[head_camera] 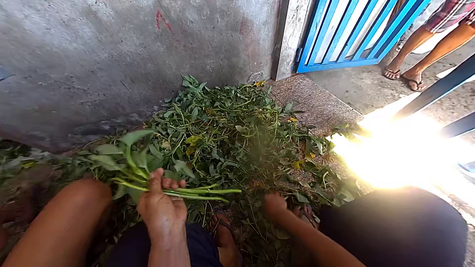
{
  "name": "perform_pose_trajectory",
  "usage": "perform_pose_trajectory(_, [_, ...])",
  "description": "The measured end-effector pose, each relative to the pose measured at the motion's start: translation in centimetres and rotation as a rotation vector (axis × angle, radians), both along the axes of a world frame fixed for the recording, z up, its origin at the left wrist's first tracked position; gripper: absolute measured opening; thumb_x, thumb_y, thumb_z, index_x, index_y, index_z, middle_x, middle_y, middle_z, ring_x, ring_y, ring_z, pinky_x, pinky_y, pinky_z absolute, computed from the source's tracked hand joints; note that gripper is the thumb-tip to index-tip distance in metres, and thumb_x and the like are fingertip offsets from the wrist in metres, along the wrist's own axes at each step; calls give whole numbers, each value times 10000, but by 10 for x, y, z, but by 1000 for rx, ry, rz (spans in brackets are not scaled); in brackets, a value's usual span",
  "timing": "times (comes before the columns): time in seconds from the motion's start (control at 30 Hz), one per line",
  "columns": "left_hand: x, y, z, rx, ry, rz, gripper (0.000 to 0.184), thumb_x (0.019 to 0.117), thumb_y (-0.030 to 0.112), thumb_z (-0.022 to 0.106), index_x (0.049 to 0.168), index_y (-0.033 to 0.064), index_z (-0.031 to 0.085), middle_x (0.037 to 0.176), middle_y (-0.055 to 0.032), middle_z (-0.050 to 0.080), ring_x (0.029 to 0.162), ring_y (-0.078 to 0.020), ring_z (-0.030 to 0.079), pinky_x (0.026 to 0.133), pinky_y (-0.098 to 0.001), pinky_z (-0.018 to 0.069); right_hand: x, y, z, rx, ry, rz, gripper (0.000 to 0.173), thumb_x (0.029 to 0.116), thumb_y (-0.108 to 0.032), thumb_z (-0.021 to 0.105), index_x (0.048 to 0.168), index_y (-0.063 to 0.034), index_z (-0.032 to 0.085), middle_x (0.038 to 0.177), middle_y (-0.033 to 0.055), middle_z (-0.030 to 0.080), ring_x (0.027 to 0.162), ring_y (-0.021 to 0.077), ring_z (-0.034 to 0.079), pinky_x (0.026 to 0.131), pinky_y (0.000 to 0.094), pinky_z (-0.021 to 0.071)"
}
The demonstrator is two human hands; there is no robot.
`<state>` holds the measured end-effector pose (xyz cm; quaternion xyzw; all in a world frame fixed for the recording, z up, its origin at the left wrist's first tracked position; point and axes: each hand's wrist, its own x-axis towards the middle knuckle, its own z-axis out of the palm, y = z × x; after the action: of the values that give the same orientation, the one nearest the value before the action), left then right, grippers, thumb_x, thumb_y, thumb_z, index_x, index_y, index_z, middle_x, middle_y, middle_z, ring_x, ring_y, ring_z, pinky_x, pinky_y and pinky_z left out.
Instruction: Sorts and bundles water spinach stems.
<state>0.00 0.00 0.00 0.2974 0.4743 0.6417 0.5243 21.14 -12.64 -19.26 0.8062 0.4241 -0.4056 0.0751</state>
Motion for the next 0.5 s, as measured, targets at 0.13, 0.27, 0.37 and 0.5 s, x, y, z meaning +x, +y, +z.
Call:
perform_pose_trajectory(0.13, [8,2,-14,-134,-10,-45,124,1072,126,515,997,70,598,605,15,514,472,-110,550,509,-304,586,-34,-23,-84,-90,373,-75,515,977,-398,631,1322,-16,623,1316,253,640,1251,419,608,1042,650,464])
perform_pose_trajectory(0.27, [8,1,-16,-131,31,-46,111,1063,110,535,1004,47,605,593,-1,521,458,-119,557,477,-312,584,-30,-20,-85,-71,633,-231,414,990,-307,662,1289,-20,655,1218,212,668,1110,322,646,979,530,502])
perform_pose_trajectory(0.37, [8,1,-18,-113,105,-59,110,1055,93,551,1002,26,620,605,-16,531,463,-124,559,462,-293,569,-11,-6,-54,89,850,-588,322,1016,-179,598,1300,-28,615,1047,116,679,834,179,634,754,375,533])
perform_pose_trajectory(0.5, [14,-1,-25,-145,194,-205,95,1048,67,558,1015,-8,604,652,-52,553,486,-131,558,466,-268,548,23,13,-16,313,1070,-738,227,1059,-115,526,1221,-30,660,1040,79,724,782,146,678,711,313,566])
